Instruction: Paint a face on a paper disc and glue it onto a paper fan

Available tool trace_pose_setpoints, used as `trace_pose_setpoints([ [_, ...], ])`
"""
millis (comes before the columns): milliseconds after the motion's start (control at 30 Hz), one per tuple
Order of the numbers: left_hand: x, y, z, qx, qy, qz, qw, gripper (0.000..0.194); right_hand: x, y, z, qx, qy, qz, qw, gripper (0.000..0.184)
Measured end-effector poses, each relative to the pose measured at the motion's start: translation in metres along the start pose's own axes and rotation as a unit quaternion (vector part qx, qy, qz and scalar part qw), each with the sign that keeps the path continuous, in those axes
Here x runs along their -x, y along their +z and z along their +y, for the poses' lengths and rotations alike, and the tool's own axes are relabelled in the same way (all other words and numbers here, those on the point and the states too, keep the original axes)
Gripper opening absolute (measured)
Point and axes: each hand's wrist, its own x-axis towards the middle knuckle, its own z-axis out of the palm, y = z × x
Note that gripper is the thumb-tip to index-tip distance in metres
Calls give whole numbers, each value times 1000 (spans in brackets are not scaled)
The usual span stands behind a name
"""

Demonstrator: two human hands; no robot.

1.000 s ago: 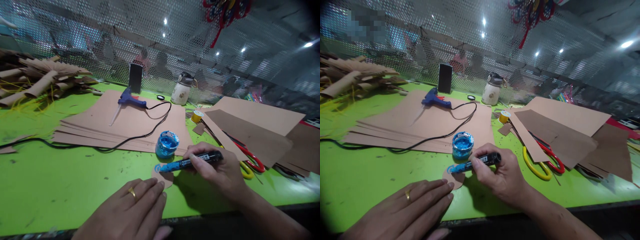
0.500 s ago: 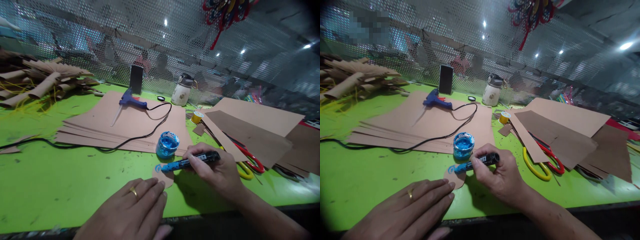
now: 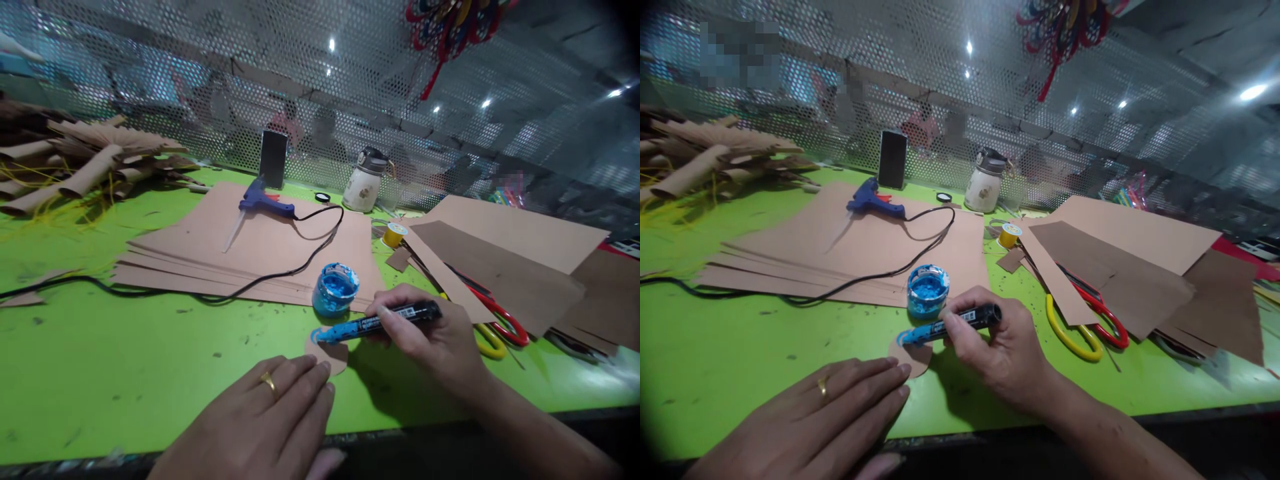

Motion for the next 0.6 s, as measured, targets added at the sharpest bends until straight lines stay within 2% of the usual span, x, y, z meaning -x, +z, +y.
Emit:
trace_pose_setpoints([
  [267,1,-1,2,8,-22,-1,1000,25,-1,4,-3,-13,-11,-26,1000,6],
  [600,4,0,1,-2,-14,-5,1000,26,-1,2,-2,-15,-11,-48,999,7],
])
